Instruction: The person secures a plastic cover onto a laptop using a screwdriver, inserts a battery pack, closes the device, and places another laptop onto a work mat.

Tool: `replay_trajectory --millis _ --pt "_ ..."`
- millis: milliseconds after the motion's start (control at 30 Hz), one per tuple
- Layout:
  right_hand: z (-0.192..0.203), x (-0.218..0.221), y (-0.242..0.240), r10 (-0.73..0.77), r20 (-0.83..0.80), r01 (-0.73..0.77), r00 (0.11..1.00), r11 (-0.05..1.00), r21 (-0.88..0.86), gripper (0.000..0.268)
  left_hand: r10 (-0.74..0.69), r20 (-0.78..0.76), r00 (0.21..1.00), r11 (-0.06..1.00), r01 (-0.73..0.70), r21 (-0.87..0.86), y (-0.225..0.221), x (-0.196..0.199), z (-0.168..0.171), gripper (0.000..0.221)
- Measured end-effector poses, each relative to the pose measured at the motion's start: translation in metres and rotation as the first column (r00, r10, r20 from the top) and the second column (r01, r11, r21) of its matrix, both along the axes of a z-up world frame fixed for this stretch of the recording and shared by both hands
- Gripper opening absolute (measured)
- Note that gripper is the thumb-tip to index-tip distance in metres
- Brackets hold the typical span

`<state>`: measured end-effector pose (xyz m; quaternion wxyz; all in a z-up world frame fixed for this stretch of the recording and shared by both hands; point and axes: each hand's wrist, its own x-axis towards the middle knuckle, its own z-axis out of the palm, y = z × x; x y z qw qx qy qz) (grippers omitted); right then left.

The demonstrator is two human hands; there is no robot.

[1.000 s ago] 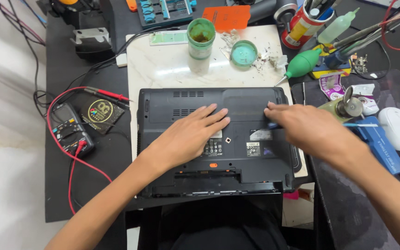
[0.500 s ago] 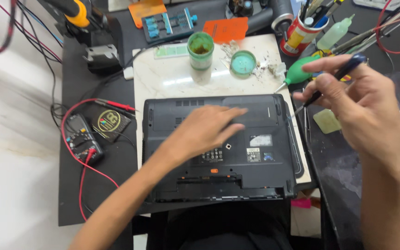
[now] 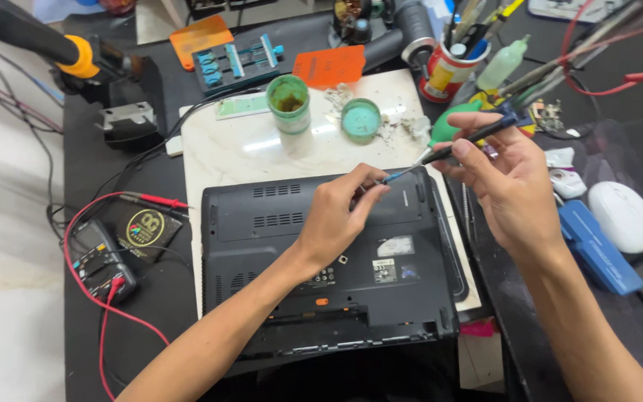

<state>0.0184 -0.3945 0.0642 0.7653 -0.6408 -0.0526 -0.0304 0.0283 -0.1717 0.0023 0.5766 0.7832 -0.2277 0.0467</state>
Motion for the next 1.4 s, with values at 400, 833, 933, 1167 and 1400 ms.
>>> replay_trajectory --millis 400,833,933,1167,1400 --pt "0.004 -0.014 0.019 -0.054 0.094 0.075 0.994 0.968 -0.238 0.025 0.082 0.36 0.929 0.993 -0.108 0.052 0.006 -0.004 0.011 0.011" --pt "0.01 -0.025 0.034 -0.005 0.266 0.103 0.964 0.93 -0.353 0.021 0.038 -0.105 0.994 0.994 -0.048 -0.1 0.004 0.003 0.001 0.01" --pt "0.013 -0.026 0.034 0.001 0.265 0.105 0.964 0.917 -0.384 0.02 -0.015 -0.189 0.982 0.984 -0.019 -0.177 0.005 0.003 -0.001 0.008" --pt "0.023 -0.029 0.03 -0.018 0.247 0.107 0.969 0.93 -0.352 0.026 -0.207 -0.342 0.917 0.931 0.078 -0.356 0.007 0.006 -0.002 0.011" --pt "0.022 -0.028 0.029 -0.034 0.219 0.115 0.975 0.922 -0.369 0.027 -0.236 -0.35 0.906 0.921 0.094 -0.378 0.009 0.006 -0.005 0.01"
